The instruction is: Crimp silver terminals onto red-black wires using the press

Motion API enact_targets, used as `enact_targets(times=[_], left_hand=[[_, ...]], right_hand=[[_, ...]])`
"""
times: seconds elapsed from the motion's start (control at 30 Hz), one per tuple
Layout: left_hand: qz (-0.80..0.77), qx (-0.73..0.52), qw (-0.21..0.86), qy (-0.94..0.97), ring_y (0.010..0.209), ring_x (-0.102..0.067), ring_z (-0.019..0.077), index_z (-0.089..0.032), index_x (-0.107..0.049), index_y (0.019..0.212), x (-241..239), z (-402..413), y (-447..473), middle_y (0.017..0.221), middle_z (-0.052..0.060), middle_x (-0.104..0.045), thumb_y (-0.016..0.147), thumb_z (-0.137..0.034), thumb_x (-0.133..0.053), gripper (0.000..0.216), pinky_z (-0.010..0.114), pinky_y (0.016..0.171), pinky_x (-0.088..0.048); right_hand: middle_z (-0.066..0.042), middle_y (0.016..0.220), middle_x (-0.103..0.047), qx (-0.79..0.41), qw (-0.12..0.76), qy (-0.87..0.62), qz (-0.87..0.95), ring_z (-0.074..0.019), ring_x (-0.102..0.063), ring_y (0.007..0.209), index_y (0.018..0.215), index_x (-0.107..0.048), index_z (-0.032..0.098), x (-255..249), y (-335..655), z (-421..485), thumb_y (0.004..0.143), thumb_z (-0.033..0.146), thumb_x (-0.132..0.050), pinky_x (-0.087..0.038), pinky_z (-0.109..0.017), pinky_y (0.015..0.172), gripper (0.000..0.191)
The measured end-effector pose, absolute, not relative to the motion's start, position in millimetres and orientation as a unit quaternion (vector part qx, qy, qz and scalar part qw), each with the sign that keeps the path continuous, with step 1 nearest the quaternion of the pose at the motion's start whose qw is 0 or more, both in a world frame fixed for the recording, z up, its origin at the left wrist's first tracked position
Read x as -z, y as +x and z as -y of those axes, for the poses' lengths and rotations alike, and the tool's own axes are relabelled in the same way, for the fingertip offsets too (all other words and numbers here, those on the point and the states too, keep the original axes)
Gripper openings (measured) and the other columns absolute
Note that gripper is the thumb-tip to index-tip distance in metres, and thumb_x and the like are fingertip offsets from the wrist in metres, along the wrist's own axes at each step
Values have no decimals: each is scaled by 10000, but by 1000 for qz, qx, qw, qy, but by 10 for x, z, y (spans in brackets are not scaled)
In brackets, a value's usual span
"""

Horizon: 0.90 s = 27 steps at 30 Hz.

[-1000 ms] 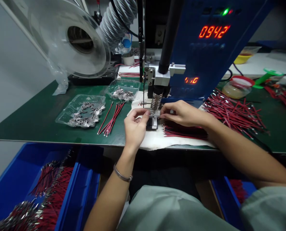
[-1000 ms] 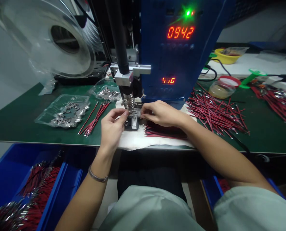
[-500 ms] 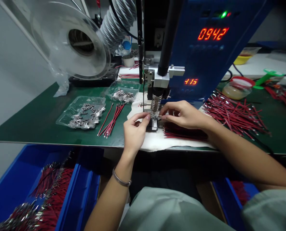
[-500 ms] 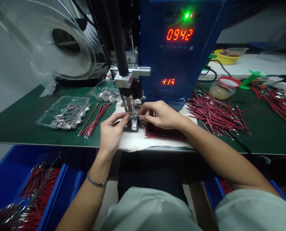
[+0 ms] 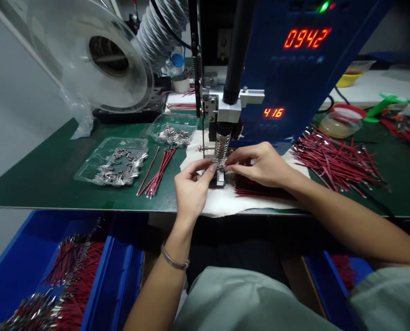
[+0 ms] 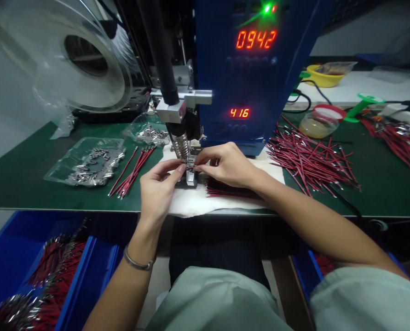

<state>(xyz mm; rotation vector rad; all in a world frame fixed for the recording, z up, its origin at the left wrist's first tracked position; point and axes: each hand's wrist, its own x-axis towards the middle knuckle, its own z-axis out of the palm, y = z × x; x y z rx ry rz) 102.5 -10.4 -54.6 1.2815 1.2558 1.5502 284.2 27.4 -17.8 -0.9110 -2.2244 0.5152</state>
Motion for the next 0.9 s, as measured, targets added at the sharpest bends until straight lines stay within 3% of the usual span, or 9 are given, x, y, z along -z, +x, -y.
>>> enact_targets(times=[0.23,0.9], left_hand=[[-488,-616,384,485,691,-615,136,-142,-726,800,559,102,1021,774,61,-701,695,-290,-752,183,234,643,-475],[-503,-612,378,479,623,-594,131,-166,-758,800,562,93,1032,731,51,-701,678,-301,-766,182,238,589,-446]], right_hand=[[-17,765,-728,-165,318,-363,860,-110,-631,638,837,-737,159,177,2836,-254,837,288,-626,-429,-204,609,170],[-19,732,-695,-126,300,-350,879,-108,-561,586,787,-703,164,137,2856,-201,823,231,-604,-413,-224,581,125]])
